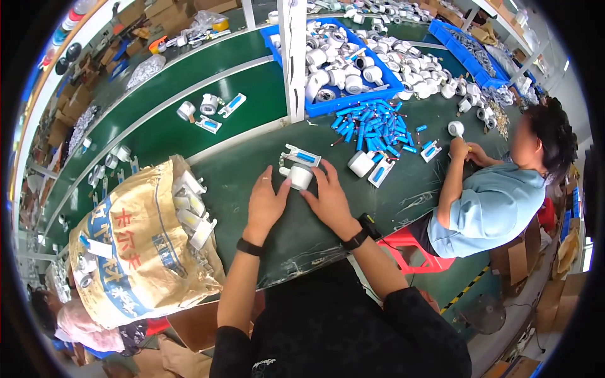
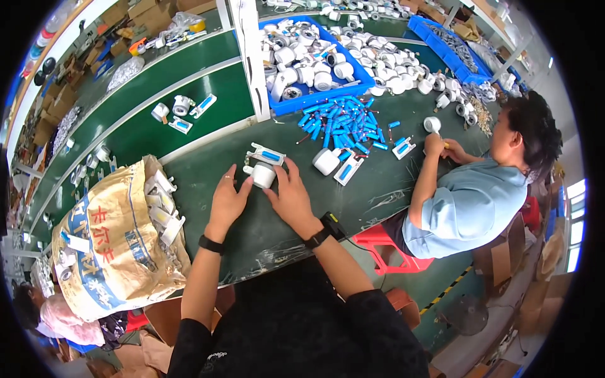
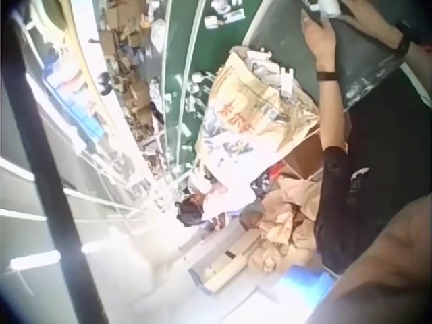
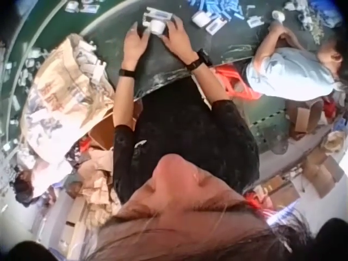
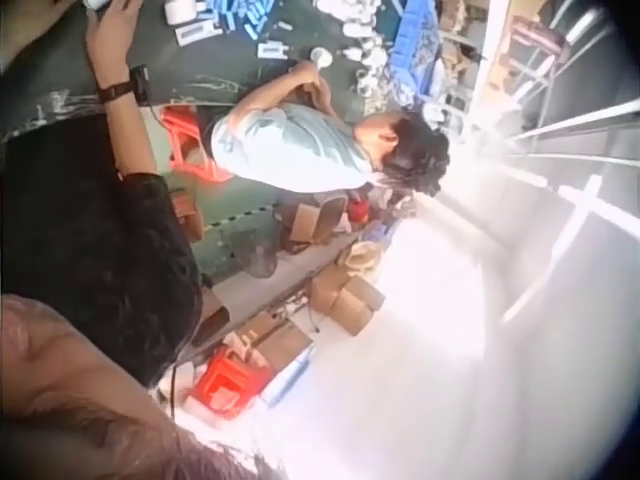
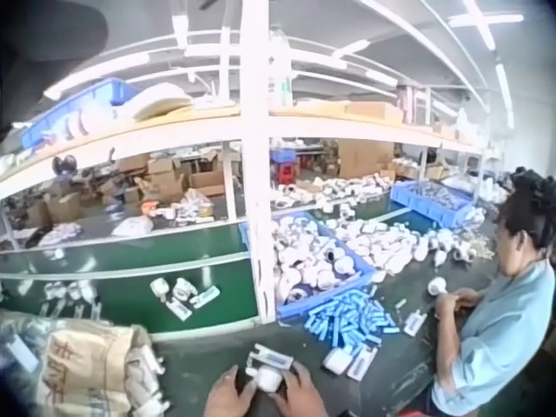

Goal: The person assembles light fixtures by peeling the backing from an adhesive strip on a light panel, pressing it onto a plastic housing, and connecting battery wires to a circuit board before fitting the components together.

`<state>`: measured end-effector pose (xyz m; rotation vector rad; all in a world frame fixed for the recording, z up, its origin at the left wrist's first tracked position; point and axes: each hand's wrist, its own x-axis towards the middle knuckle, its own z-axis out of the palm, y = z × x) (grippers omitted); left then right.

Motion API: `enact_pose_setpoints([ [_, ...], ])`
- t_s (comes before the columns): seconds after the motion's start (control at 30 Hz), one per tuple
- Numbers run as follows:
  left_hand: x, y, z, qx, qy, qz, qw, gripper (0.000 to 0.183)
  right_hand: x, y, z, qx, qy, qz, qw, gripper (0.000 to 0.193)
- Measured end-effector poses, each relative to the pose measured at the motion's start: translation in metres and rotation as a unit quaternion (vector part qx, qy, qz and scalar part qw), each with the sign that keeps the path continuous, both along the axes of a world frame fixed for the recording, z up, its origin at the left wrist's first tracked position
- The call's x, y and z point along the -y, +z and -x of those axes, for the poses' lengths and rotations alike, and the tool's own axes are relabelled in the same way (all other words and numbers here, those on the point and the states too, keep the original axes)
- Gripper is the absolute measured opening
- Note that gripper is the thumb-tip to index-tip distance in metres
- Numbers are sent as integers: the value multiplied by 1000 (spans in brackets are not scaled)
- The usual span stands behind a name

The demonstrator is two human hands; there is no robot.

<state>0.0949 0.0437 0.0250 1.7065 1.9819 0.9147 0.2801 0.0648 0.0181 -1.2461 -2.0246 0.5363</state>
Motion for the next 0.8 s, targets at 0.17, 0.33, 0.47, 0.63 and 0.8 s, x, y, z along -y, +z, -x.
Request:
enact_pose_setpoints([
  [0.17, 9, 10, 1, 62, -2, 32, 998, 82, 15, -7, 21, -51, 68, -31, 996, 53],
  [0.33, 11, 18, 32, -10, -39, 28, 999, 86, 8, -12, 14, -74, 22, 17, 997, 58],
  [0.47, 6, 23, 40, 138, -11, 104, 985, 76, -38, -5, 23, 5, -42, -24, 999, 66],
  [0.63, -12, 14, 51, 179, -35, 105, 977, 63, -82, -17, 31, 54, 0, 84, 995, 55],
  [0.8, -55, 10, 82, 93, 56, 45, 993, 66, -84, -6, 51, -19, -40, -5, 999, 49],
])
